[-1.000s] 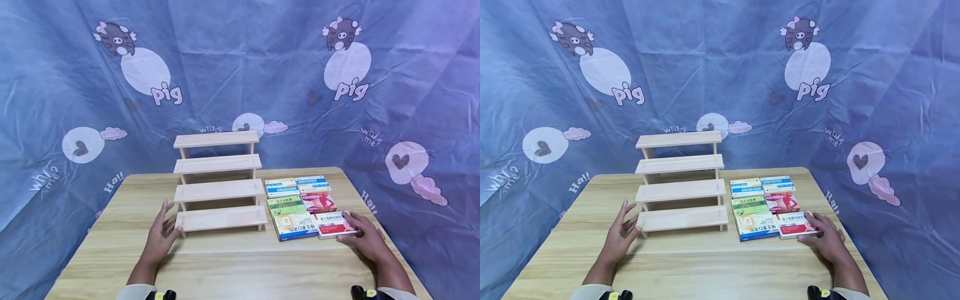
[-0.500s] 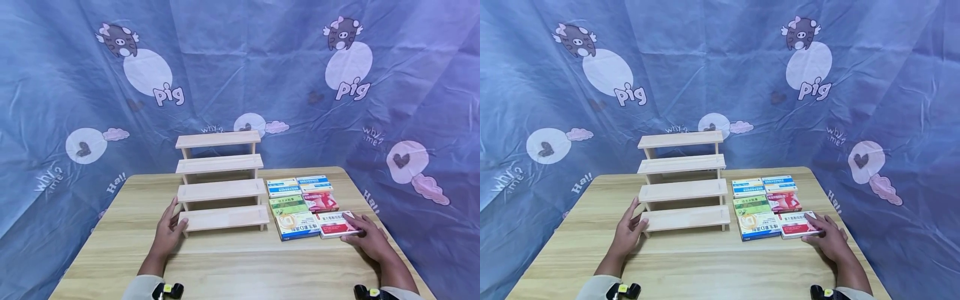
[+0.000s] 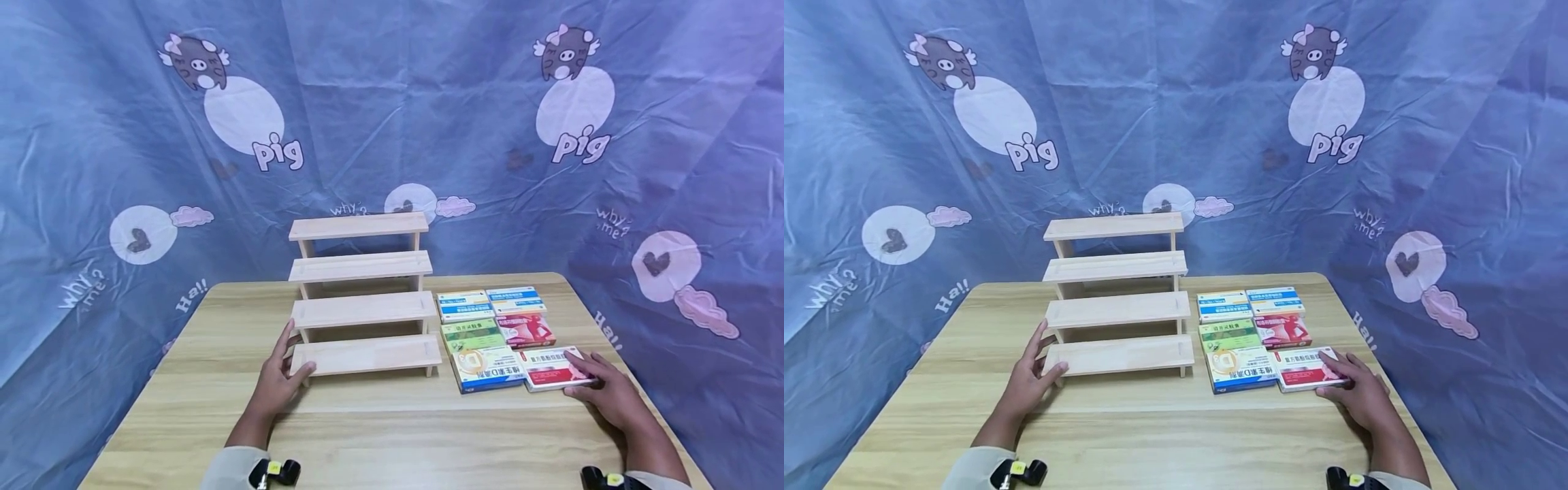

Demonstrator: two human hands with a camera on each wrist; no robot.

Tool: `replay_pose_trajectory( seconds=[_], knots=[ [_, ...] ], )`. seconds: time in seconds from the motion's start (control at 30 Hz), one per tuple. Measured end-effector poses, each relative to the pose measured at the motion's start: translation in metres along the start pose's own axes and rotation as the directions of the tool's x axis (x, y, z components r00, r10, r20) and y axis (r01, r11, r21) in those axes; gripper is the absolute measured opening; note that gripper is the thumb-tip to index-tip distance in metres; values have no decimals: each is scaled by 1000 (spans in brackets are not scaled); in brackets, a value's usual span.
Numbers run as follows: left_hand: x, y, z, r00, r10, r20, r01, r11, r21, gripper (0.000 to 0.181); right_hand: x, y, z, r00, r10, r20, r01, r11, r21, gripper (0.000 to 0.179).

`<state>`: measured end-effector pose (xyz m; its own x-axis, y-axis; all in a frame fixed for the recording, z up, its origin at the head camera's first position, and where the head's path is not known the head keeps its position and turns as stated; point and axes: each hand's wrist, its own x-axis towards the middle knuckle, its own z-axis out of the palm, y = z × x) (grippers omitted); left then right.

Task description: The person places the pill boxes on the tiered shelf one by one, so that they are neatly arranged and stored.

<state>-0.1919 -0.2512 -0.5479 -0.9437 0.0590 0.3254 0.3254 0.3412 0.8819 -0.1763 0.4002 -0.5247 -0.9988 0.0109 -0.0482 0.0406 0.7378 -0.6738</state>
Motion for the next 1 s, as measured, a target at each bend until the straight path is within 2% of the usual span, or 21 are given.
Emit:
replay_pose_trajectory(
  seconds=[0.13, 0.3, 0.47, 0.6, 1.0],
  knots=[
    [1, 2, -1, 999, -42, 22, 42, 999, -30, 103, 0, 1, 0, 999, -25, -40, 26, 1000, 13, 84],
    [1, 6, -4, 996, -84, 32, 84, 996, -16, 104, -2, 4, 3, 994, -70, -85, 70, 998, -1, 77],
    [1, 5, -4, 996, -75, 52, 75, 997, 0, 103, -10, 13, 7, 975, -148, -168, 140, 988, -59, 72],
    [2, 5, -4, 996, -73, 54, 73, 997, 9, 104, -13, 17, 7, 960, -187, -207, 180, 982, -53, 69],
    [1, 6, -5, 993, -100, 59, 99, 995, 27, 107, -20, 19, 5, 952, -156, -263, 160, 987, -3, 64]
  ],
)
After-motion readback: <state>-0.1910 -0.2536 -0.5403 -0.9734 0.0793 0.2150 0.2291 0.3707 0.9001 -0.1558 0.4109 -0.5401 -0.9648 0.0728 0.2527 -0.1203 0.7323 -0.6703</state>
